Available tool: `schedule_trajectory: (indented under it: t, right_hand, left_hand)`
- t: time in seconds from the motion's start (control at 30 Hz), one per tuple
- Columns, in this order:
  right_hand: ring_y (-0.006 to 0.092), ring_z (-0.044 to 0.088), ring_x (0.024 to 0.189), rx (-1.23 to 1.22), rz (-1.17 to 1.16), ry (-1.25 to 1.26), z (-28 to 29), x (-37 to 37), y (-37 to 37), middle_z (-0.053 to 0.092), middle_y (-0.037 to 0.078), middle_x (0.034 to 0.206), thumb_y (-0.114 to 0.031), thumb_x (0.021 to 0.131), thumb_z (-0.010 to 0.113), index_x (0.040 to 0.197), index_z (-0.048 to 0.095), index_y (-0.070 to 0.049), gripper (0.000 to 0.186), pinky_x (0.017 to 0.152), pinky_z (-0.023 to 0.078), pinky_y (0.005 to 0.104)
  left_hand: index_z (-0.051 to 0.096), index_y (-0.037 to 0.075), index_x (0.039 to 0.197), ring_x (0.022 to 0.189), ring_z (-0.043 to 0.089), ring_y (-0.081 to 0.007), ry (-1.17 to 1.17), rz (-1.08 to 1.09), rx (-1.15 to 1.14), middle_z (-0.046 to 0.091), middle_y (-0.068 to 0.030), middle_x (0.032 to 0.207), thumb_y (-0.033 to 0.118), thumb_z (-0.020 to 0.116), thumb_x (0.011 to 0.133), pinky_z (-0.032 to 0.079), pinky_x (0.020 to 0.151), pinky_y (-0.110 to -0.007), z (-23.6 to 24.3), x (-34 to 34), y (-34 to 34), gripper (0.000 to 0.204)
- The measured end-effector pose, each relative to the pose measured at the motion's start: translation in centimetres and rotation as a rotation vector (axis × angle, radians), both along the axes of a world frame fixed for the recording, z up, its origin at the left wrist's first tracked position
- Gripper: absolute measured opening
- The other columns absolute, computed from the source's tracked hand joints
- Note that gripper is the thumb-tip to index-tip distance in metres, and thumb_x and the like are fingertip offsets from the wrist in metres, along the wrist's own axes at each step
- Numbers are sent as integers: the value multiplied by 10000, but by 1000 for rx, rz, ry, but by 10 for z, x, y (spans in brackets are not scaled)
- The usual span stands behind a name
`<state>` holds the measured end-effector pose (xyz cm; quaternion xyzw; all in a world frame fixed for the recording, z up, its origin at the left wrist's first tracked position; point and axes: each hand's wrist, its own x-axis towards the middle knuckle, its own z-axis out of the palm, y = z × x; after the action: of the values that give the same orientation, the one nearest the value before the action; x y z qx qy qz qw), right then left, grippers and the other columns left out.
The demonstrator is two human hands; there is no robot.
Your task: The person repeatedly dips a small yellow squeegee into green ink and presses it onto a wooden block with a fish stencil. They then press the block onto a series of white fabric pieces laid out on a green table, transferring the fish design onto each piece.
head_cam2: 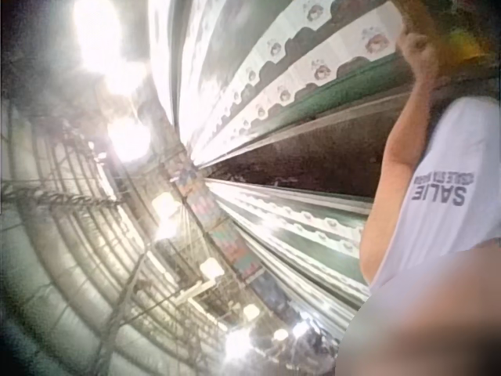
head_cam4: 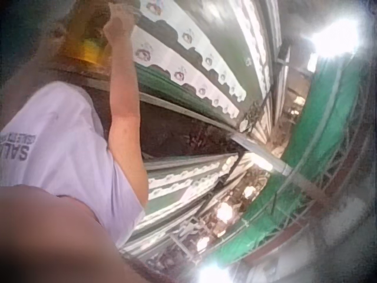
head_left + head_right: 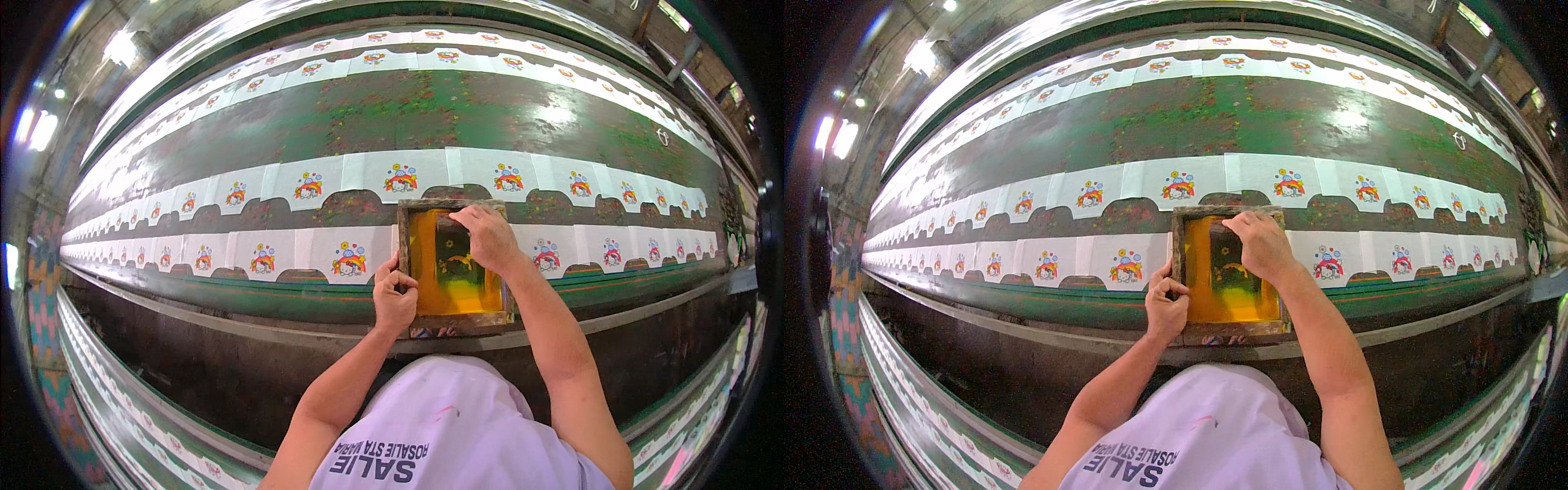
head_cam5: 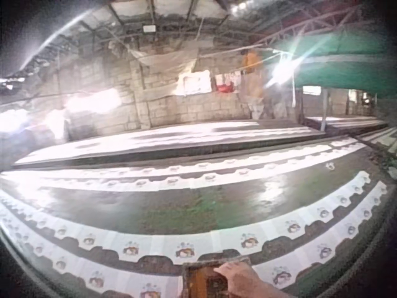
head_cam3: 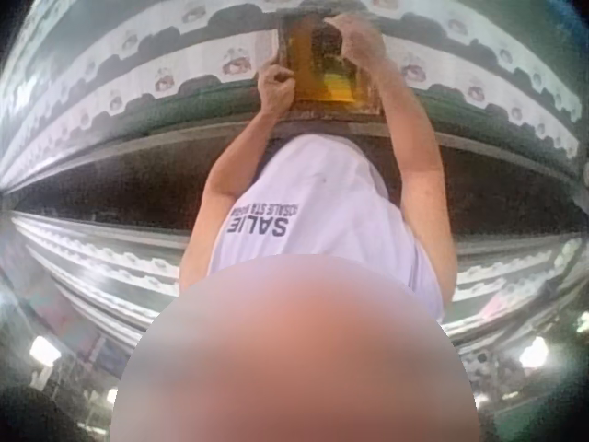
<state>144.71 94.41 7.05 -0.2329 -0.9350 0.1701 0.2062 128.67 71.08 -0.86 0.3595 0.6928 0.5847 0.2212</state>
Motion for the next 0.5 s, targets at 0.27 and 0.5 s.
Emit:
schedule_trajectory:
  t: [0.27, 0.5]
  right_hand:
    - [384, 708, 1222, 10, 77, -74, 8, 25, -50, 774, 129, 1281, 31, 908, 678, 1372, 783, -68, 486, 1101, 543, 519]
    - [361, 702, 1219, -56, 74, -81, 21, 60, -133, 754, 96, 1299, -4, 895, 692, 1372, 797, -84, 495, 1091, 540, 519]
  left_hand:
    - [733, 25, 841, 1547, 576, -414, 53, -22, -58, 603, -284, 1670, -113, 724, 818, 424, 1277, -486, 3, 1, 0, 141]
    - [767, 24, 850, 1516, 570, -434, 33, -2, -26, 608, -293, 1640, -78, 777, 819, 422, 1277, -502, 3, 2, 1, 107]
